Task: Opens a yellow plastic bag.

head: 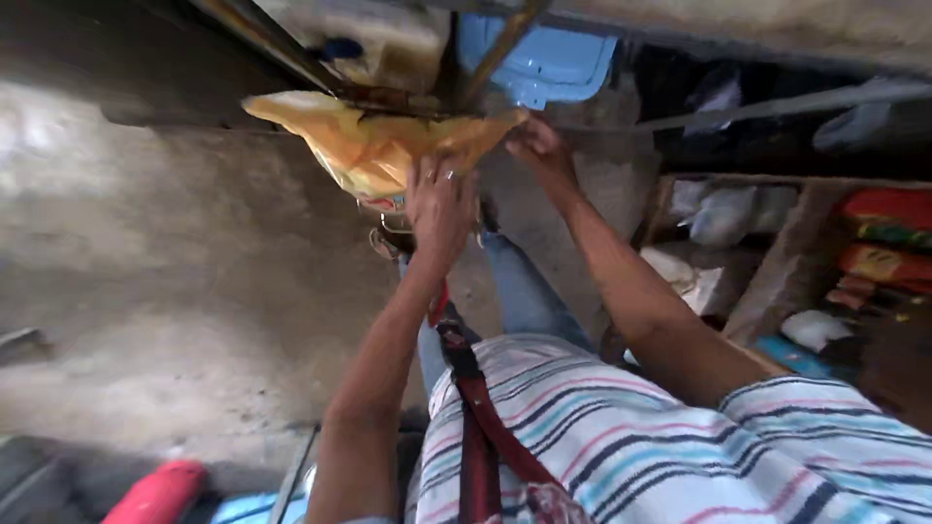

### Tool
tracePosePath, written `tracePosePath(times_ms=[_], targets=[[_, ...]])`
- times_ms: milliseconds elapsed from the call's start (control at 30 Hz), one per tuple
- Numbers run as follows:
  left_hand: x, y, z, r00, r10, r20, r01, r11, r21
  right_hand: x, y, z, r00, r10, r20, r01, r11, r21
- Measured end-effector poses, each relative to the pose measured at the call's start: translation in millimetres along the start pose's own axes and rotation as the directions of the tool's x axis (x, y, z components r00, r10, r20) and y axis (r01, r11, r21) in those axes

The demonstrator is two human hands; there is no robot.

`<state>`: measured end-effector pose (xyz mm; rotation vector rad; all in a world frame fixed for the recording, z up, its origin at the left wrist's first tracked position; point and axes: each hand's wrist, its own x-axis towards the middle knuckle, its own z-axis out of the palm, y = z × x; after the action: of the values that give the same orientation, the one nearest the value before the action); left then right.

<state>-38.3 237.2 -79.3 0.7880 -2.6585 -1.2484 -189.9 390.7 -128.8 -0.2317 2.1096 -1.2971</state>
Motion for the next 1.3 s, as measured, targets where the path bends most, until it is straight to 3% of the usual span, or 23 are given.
tracePosePath(times_ms=[100,167,267,333,400,467,533,633,700,800,900,1000,1067,1200,1300], targets=[[51,10,44,0.987,0.094,0.134,-0.135,0.929,0.343,20,3,-1,0.984,-0.134,-0.120,0.119,0.985,-0.122],[74,11,52,0.979,-0.027,0.200,-0.040,0.944,0.328,34,-2,-16,0.990,-0.141,-0.026,0.133,0.969,-0.210],[96,2,44,0.946,-0.199,0.257,0.153,0.970,0.187,60,2,-29,0.965,-0.188,0.185,0.213,0.969,-0.127],[101,-5,38,0.936,-0.224,0.273,0.204,0.974,0.101,72,6,-26,0.955,-0.144,0.258,0.159,0.987,-0.038],[107,9,35,0.908,-0.312,0.280,0.271,0.946,0.176,80,8,-20,0.958,-0.080,0.274,0.069,0.996,0.050],[107,16,48,0.916,-0.350,0.197,0.312,0.929,0.201,84,9,-18,0.960,-0.018,0.278,-0.021,0.990,0.137],[98,16,60,0.900,-0.410,0.150,0.420,0.907,-0.035,80,18,-12,0.972,0.042,0.232,-0.119,0.936,0.331],[95,1,71,0.806,-0.565,0.176,0.584,0.711,-0.392,69,30,-2,0.995,0.096,-0.011,-0.068,0.783,0.618],[92,-6,71,0.794,-0.569,0.214,0.595,0.653,-0.470,52,31,5,0.991,0.021,-0.134,0.060,0.820,0.569],[89,-6,71,0.833,-0.513,0.206,0.540,0.672,-0.507,31,16,14,0.967,-0.117,-0.227,0.186,0.933,0.309],[84,-11,69,0.893,-0.393,0.220,0.448,0.725,-0.523,28,1,26,0.945,-0.082,-0.317,0.151,0.968,0.199],[83,-5,63,0.894,-0.353,0.277,0.442,0.802,-0.402,26,-10,26,0.965,-0.019,-0.260,0.052,0.992,0.118],[88,-4,65,0.901,-0.340,0.268,0.422,0.829,-0.367,30,-7,28,0.970,-0.050,-0.239,0.066,0.996,0.059],[90,-8,71,0.906,-0.353,0.233,0.423,0.766,-0.484,31,7,31,0.929,-0.250,-0.273,0.259,0.966,-0.003],[91,-7,67,0.887,-0.394,0.239,0.461,0.727,-0.509,22,25,24,0.916,-0.214,-0.341,0.240,0.970,0.038]])
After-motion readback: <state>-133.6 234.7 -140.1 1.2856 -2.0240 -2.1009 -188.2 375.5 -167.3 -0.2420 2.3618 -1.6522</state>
